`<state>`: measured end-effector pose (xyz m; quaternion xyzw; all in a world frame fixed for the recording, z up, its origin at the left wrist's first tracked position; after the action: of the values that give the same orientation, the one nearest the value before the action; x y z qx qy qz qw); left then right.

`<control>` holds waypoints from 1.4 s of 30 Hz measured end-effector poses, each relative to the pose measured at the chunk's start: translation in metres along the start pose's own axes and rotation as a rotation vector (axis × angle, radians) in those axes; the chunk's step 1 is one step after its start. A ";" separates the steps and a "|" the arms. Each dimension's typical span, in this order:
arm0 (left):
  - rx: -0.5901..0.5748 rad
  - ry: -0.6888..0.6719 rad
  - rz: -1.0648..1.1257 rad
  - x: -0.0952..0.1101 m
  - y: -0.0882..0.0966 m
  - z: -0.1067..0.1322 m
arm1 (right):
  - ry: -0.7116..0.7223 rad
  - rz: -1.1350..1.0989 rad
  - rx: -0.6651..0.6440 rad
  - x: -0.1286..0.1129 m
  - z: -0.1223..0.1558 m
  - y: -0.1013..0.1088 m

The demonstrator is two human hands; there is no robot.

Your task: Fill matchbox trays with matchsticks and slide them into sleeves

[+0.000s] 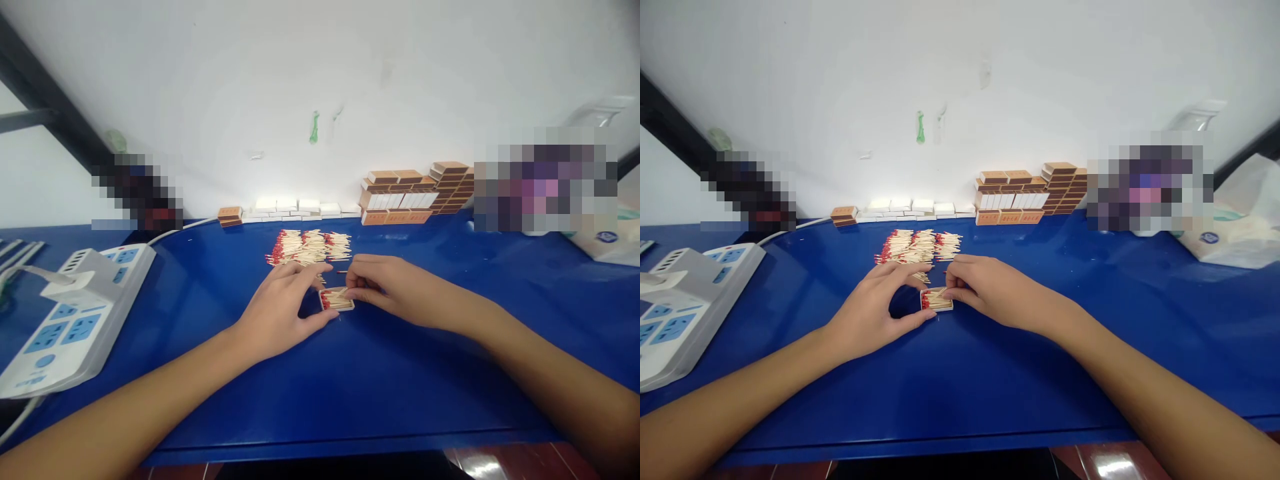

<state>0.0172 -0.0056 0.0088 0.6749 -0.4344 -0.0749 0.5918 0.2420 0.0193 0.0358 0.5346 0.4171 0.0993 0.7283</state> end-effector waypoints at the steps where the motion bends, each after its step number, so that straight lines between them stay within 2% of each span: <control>1: -0.002 0.003 0.000 0.000 0.000 0.000 | 0.010 0.004 0.005 0.000 0.000 -0.001; 13: 0.009 -0.009 -0.011 0.001 0.001 -0.001 | 0.104 0.029 0.061 -0.003 0.001 -0.004; 21: 0.005 0.007 -0.006 0.001 0.001 -0.001 | 0.080 0.043 0.031 -0.002 -0.001 -0.008; 25: 0.008 0.001 -0.009 0.001 0.001 -0.001 | 0.093 0.057 0.086 -0.001 -0.002 -0.005; 28: 0.004 -0.012 -0.001 0.002 0.001 -0.001 | 0.036 0.121 0.185 0.009 -0.002 0.001; 31: -0.006 -0.006 -0.002 0.001 0.001 0.000 | -0.065 0.205 0.229 0.025 -0.002 0.008; 36: -0.004 -0.008 -0.006 0.002 0.002 0.000 | -0.107 0.176 0.171 0.044 -0.005 0.008; 39: -0.004 -0.005 -0.004 0.002 0.002 0.000 | -0.079 0.101 0.113 0.046 -0.009 0.004; 42: -0.006 -0.007 0.001 0.002 0.001 0.000 | -0.059 0.073 0.116 0.041 -0.010 0.002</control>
<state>0.0180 -0.0071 0.0110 0.6725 -0.4366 -0.0784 0.5924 0.2611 0.0511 0.0162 0.5933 0.3808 0.0855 0.7040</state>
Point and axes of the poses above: each hand's wrist, its own z-axis away from the middle knuckle, its own y-axis out of the back of the hand, x = y × z, the point moved 2 cm from there along -z, towards the middle knuckle, and after that the axes turned 8 degrees about -x, right-handed, at the moved point
